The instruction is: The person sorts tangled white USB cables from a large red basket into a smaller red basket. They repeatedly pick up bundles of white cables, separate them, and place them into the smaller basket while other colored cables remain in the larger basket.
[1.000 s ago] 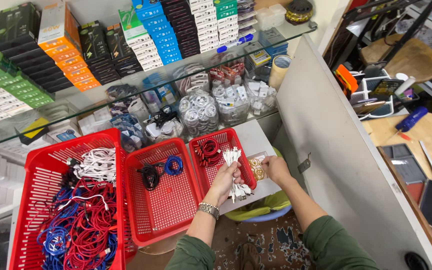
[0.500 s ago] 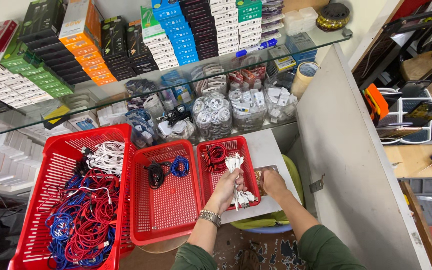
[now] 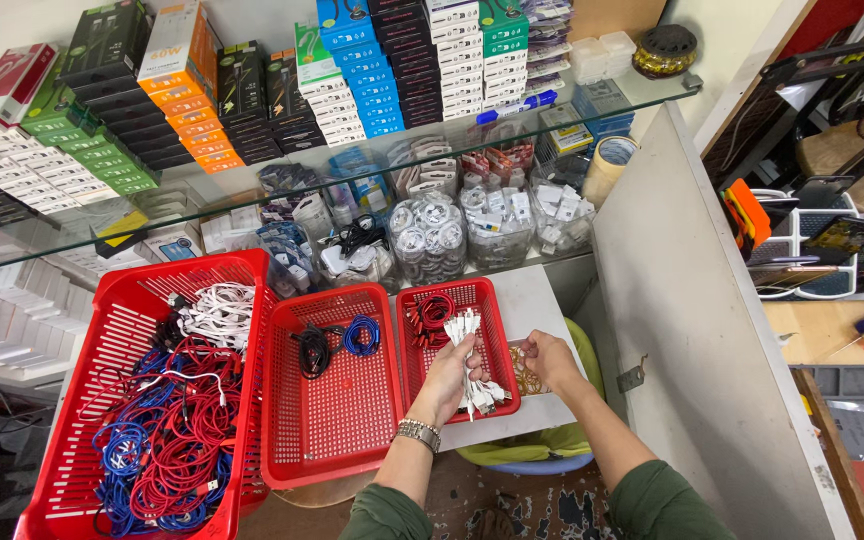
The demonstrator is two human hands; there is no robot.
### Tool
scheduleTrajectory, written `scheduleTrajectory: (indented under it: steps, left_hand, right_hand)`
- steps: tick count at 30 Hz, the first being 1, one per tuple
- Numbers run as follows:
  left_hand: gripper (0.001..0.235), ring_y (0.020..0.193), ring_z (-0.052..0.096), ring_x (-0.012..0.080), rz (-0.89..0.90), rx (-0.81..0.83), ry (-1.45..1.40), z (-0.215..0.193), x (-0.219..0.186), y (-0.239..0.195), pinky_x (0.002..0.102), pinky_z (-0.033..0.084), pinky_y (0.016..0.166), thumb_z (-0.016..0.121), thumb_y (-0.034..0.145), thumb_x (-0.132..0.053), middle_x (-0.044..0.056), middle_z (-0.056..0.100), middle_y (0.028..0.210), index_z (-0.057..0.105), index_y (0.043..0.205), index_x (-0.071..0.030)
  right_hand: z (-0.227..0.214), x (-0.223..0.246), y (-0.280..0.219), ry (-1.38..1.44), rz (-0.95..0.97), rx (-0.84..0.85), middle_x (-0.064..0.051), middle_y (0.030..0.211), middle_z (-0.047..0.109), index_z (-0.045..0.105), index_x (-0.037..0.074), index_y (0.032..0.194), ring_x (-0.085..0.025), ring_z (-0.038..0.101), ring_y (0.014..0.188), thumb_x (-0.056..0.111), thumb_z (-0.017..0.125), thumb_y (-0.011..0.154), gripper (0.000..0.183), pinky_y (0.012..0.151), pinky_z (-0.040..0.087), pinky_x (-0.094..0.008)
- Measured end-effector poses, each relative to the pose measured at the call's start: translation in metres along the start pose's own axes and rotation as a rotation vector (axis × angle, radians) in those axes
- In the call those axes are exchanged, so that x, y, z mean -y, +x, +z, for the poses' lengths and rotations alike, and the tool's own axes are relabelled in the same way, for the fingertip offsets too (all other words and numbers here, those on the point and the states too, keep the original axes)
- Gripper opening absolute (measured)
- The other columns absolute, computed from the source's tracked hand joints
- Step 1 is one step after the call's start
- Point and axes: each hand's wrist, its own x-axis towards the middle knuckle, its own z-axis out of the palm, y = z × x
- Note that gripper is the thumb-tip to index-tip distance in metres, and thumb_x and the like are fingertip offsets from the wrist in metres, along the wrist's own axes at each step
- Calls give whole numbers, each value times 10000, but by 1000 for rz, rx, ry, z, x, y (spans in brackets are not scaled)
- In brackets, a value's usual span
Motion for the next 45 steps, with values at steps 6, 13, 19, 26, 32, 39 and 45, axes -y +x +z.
scheduleTrajectory:
  steps: [6, 13, 19, 26, 32, 39, 45]
  left_hand:
    - [216, 599, 441, 89, 22, 16, 56, 4, 2, 0, 297, 522, 667, 555, 1051, -253, -36, 447, 726, 580, 1081, -40]
    - [220, 580, 440, 92, 51, 31, 39, -3, 5, 0, 299, 524, 652, 547, 1049, -260, -33, 448, 713, 569, 1059, -41]
    - [193, 578, 446, 89, 59, 37, 38, -1, 4, -5, 297, 533, 656, 561, 1041, -241, -37, 456, 709, 574, 1055, -49]
    - [194, 573, 421, 70, 97, 9, 56, 7, -4, -17, 274, 510, 655, 646, 1017, -252, -60, 463, 711, 601, 1015, -63]
    - [157, 569, 391, 57, 282, 62, 40, -16, -21, -31, 271, 501, 677, 617, 1014, -226, -73, 418, 671, 622, 1022, -69]
    - [165, 581, 398, 63, 300, 16, -17, -70, -49, -64, 284, 509, 695, 572, 1044, -236, -77, 400, 675, 583, 1008, -75]
    - [136, 590, 393, 62, 284, 29, 88, -105, -63, -94, 277, 481, 665, 561, 1046, -238, -78, 412, 692, 595, 1053, -106]
  right_hand:
    - [-8, -6, 0, 101, -6, -49, -81, 712, 718, 707, -5, 882, -149, 681, 641, 16, 750, 866, 51, 600, 549, -307]
    - [6, -34, 26, 375, 27, 33, -51, 758, 704, 679, 11, 968, -96, 661, 656, -47, 773, 830, 177, 583, 563, -262]
    - [-9, -20, 16, 463, 13, 74, -73, 782, 707, 705, -27, 990, -144, 616, 654, -39, 749, 856, 141, 577, 500, -299]
    - [-55, 95, -32, 716, -126, 114, -63, 960, 710, 627, 30, 1180, -133, 685, 885, 54, 729, 884, 314, 774, 574, -292]
    - [-49, 168, -64, 680, -237, 301, -43, 982, 702, 621, 90, 1218, -124, 678, 943, 91, 712, 892, 338, 864, 557, -278]
    - [-9, 187, -58, 983, -153, 515, -45, 972, 710, 625, 5, 1041, -172, 699, 984, 132, 544, 989, 159, 930, 564, -323]
    - [55, 220, -58, 1346, -303, 761, -16, 903, 623, 667, -73, 1312, -108, 576, 805, 86, 547, 1103, 289, 727, 480, -262]
